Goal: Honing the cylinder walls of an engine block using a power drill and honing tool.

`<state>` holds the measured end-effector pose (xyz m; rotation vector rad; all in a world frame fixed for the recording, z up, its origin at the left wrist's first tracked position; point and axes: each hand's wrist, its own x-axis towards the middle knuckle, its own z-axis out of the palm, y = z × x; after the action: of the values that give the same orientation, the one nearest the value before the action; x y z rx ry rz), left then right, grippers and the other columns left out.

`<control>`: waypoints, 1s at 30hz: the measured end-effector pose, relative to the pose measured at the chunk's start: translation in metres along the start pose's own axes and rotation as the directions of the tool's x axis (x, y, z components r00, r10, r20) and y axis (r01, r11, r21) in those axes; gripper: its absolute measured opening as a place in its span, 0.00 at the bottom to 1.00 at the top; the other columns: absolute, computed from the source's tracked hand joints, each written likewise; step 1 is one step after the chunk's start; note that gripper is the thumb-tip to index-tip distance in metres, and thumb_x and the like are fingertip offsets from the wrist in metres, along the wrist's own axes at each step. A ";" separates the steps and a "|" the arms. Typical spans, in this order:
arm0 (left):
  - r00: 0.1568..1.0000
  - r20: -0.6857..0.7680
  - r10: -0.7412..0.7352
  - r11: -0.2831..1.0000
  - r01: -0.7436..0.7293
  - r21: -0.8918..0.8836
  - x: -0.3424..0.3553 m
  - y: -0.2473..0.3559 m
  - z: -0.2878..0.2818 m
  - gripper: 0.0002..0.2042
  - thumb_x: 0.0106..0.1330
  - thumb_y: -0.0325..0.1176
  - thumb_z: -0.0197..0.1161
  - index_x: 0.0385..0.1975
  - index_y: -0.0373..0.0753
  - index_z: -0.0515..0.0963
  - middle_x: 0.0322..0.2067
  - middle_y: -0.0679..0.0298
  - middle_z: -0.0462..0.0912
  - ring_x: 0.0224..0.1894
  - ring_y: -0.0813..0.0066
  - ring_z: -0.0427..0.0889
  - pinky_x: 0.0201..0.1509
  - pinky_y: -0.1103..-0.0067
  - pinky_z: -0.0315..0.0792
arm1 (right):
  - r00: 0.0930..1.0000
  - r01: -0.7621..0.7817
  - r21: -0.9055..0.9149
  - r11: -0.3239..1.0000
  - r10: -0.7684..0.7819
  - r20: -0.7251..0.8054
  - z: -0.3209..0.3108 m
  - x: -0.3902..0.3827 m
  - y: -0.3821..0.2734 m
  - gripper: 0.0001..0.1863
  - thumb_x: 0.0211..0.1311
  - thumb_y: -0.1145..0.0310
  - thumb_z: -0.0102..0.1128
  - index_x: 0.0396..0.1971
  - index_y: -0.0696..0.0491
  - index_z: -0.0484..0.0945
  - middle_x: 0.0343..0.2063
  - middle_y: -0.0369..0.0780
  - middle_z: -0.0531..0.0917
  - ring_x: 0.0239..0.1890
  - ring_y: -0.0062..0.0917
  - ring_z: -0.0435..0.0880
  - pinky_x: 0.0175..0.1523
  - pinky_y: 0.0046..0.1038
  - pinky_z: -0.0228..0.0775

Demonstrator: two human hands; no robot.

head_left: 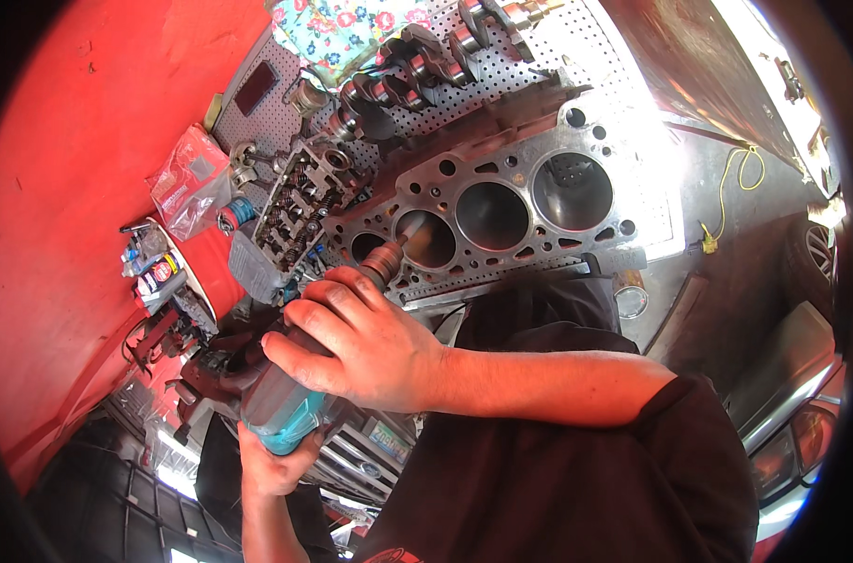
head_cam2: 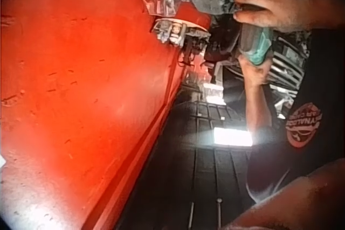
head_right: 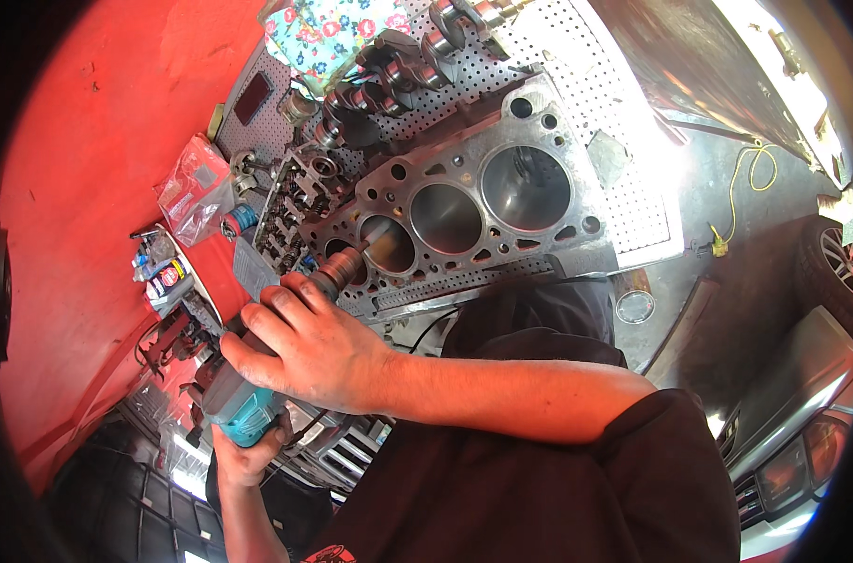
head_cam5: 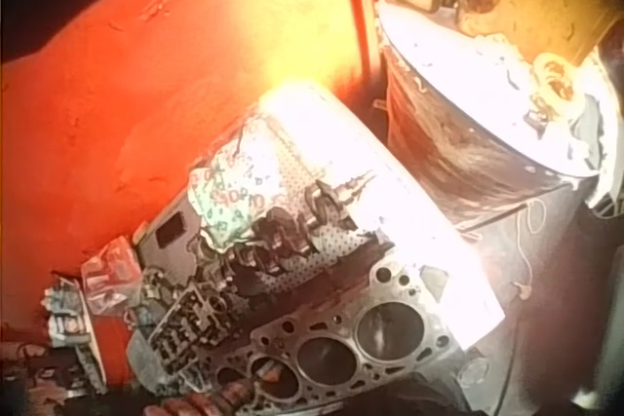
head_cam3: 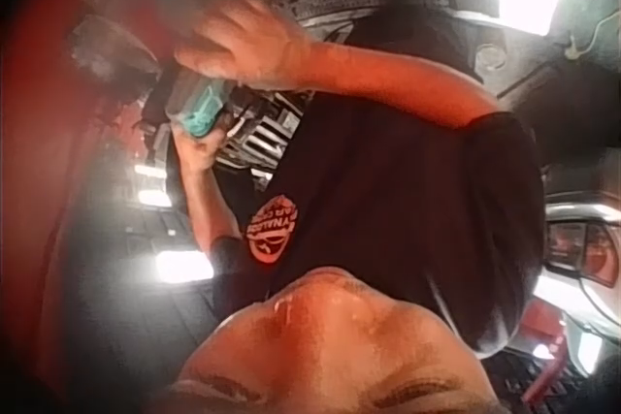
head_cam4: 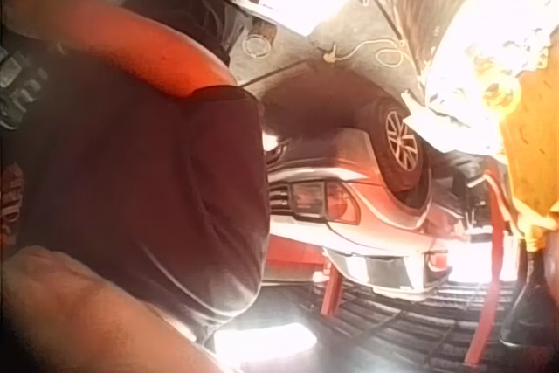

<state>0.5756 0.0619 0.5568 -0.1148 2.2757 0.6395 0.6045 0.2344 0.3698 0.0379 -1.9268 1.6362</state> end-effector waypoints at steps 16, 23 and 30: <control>0.999 0.033 0.038 0.999 -0.038 0.004 0.004 0.026 0.008 0.27 0.50 0.16 0.66 0.56 0.27 0.77 0.37 0.58 0.86 0.33 0.71 0.85 0.36 0.76 0.80 | 0.999 0.019 -0.059 0.998 -0.022 -0.042 -0.021 0.006 0.001 0.24 0.64 0.61 0.63 0.59 0.48 0.80 0.51 0.44 0.82 0.53 0.41 0.83 0.64 0.52 0.76; 0.985 0.162 0.067 0.969 -0.103 0.223 -0.010 0.000 -0.001 0.25 0.51 0.16 0.66 0.53 0.30 0.78 0.35 0.61 0.86 0.34 0.73 0.85 0.37 0.76 0.80 | 0.999 -0.039 -0.065 0.997 0.037 -0.032 -0.032 -0.010 -0.011 0.27 0.56 0.63 0.67 0.60 0.44 0.83 0.50 0.42 0.81 0.51 0.38 0.85 0.63 0.51 0.78; 0.994 0.104 -0.020 1.000 0.018 0.020 -0.017 -0.004 0.010 0.26 0.53 0.14 0.69 0.56 0.29 0.77 0.36 0.60 0.86 0.34 0.72 0.86 0.37 0.76 0.80 | 0.998 -0.054 -0.041 0.998 0.056 0.035 -0.026 -0.020 -0.014 0.26 0.58 0.64 0.66 0.59 0.45 0.84 0.51 0.42 0.82 0.53 0.39 0.84 0.64 0.50 0.76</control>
<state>0.5954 0.0612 0.5611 -0.0912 2.1772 0.5997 0.6374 0.2477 0.3742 -0.0018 -2.0036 1.6423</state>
